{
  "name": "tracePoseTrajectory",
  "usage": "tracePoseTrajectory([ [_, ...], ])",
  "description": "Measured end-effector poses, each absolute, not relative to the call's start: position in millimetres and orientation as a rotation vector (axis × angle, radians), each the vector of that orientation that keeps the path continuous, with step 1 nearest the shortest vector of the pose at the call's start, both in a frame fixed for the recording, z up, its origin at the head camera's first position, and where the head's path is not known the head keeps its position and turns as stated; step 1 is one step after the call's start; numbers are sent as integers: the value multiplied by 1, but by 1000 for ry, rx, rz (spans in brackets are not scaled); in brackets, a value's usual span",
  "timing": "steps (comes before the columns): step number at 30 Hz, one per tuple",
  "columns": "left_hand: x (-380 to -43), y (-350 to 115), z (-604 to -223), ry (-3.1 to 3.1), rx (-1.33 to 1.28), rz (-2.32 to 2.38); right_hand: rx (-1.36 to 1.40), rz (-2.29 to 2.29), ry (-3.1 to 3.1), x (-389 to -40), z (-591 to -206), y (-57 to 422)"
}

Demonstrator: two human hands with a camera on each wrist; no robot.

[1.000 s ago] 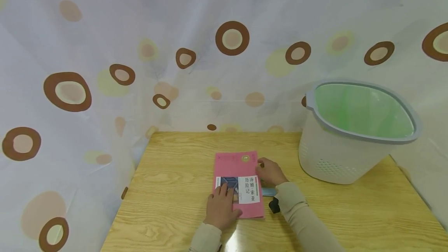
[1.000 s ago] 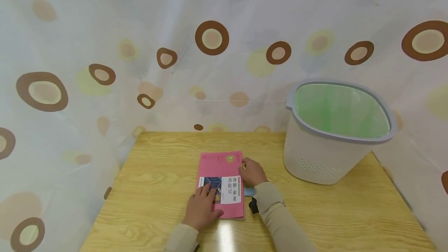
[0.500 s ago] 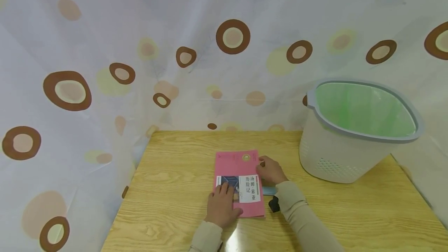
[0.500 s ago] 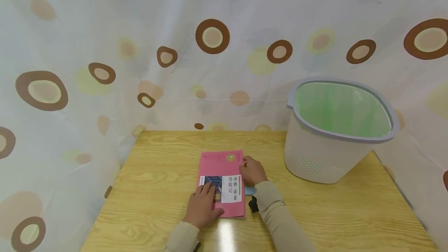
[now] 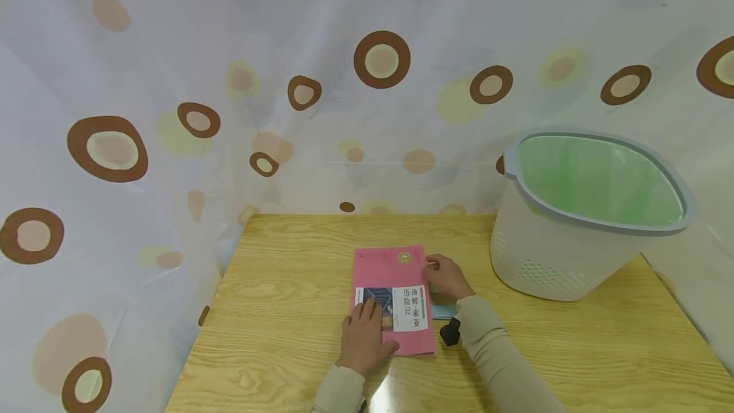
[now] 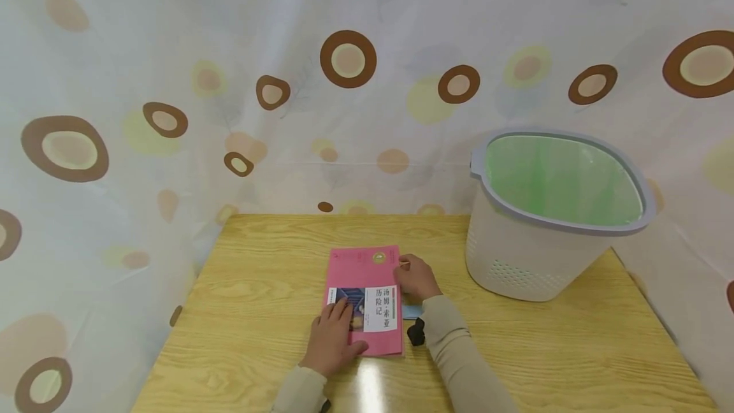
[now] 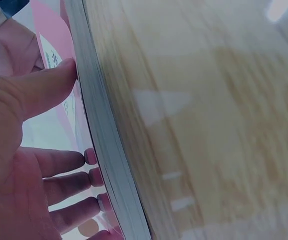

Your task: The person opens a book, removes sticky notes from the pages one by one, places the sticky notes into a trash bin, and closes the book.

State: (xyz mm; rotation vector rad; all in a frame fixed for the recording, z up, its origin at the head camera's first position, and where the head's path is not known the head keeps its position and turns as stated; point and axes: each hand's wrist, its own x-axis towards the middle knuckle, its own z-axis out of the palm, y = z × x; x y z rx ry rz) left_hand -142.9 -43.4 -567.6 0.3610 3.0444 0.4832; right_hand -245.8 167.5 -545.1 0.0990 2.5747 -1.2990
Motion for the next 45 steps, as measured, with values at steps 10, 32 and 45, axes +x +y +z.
tracePoseTrajectory([
  [10,-143,-54,-560,2960,410,694,87,-1487,2449,-242,-541,165],
  [32,-153,-88,-528,2669,128,1537,-191,-1816,2223,-197,-520,102],
  [45,-149,-94,-486,2678,69,1394,-361,-1933,2205,-190,-521,81],
])
